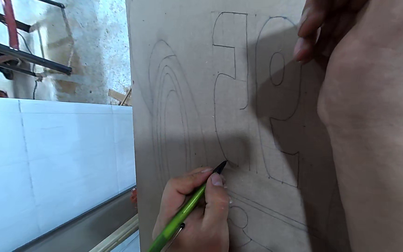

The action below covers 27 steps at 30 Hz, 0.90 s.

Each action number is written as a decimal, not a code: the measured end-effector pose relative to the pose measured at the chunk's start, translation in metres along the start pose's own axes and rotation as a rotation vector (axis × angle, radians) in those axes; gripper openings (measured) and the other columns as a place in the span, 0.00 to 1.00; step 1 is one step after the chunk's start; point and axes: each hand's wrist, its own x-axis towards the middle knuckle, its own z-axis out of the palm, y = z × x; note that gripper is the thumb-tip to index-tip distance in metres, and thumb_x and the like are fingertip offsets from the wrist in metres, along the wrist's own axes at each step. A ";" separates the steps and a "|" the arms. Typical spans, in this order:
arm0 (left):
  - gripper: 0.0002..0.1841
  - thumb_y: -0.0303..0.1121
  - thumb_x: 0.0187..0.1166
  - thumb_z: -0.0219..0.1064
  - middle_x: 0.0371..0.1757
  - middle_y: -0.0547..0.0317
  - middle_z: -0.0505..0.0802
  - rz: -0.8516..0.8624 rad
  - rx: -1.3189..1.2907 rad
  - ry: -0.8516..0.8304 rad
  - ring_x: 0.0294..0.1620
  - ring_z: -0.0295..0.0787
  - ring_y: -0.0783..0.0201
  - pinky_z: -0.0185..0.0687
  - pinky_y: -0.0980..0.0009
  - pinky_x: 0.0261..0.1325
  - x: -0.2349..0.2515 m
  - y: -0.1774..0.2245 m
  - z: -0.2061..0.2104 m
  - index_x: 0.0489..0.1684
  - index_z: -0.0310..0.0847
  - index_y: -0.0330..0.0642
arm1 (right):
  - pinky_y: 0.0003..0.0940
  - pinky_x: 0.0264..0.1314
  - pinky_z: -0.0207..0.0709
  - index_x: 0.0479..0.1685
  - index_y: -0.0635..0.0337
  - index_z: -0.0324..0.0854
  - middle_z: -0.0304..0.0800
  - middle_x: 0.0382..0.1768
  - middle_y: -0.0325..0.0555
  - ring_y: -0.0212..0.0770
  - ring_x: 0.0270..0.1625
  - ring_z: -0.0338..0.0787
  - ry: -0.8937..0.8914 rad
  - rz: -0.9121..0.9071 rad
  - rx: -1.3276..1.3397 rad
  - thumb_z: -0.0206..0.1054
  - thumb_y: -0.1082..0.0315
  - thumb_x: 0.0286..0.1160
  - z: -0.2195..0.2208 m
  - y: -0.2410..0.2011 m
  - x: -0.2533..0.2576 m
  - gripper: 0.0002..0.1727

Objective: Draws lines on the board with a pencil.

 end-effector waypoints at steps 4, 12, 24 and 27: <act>0.03 0.24 0.72 0.69 0.30 0.61 0.93 0.011 0.022 -0.013 0.20 0.89 0.71 0.88 0.78 0.18 0.000 0.000 0.000 0.33 0.81 0.41 | 0.21 0.24 0.83 0.19 0.51 0.79 0.86 0.19 0.32 0.27 0.22 0.87 -0.006 0.002 -0.001 0.61 0.75 0.82 -0.001 0.001 0.000 0.18; 0.02 0.26 0.73 0.71 0.30 0.63 0.92 0.041 0.027 -0.049 0.22 0.89 0.72 0.88 0.79 0.20 -0.001 -0.002 -0.002 0.33 0.83 0.42 | 0.22 0.24 0.83 0.19 0.51 0.79 0.86 0.19 0.33 0.28 0.22 0.87 -0.004 0.027 0.038 0.62 0.76 0.81 -0.001 0.003 0.000 0.18; 0.03 0.30 0.73 0.72 0.28 0.65 0.92 0.114 0.040 -0.116 0.23 0.89 0.74 0.87 0.80 0.22 -0.003 -0.006 -0.004 0.32 0.84 0.45 | 0.22 0.24 0.84 0.20 0.52 0.78 0.86 0.20 0.33 0.29 0.21 0.87 -0.007 0.000 0.039 0.60 0.76 0.82 -0.002 0.005 -0.002 0.17; 0.03 0.31 0.74 0.72 0.28 0.65 0.92 0.126 0.043 -0.149 0.24 0.89 0.74 0.87 0.81 0.23 -0.003 -0.006 -0.005 0.32 0.85 0.46 | 0.21 0.23 0.83 0.20 0.51 0.78 0.86 0.19 0.32 0.28 0.21 0.87 -0.004 0.013 0.027 0.61 0.76 0.82 -0.002 0.004 -0.001 0.18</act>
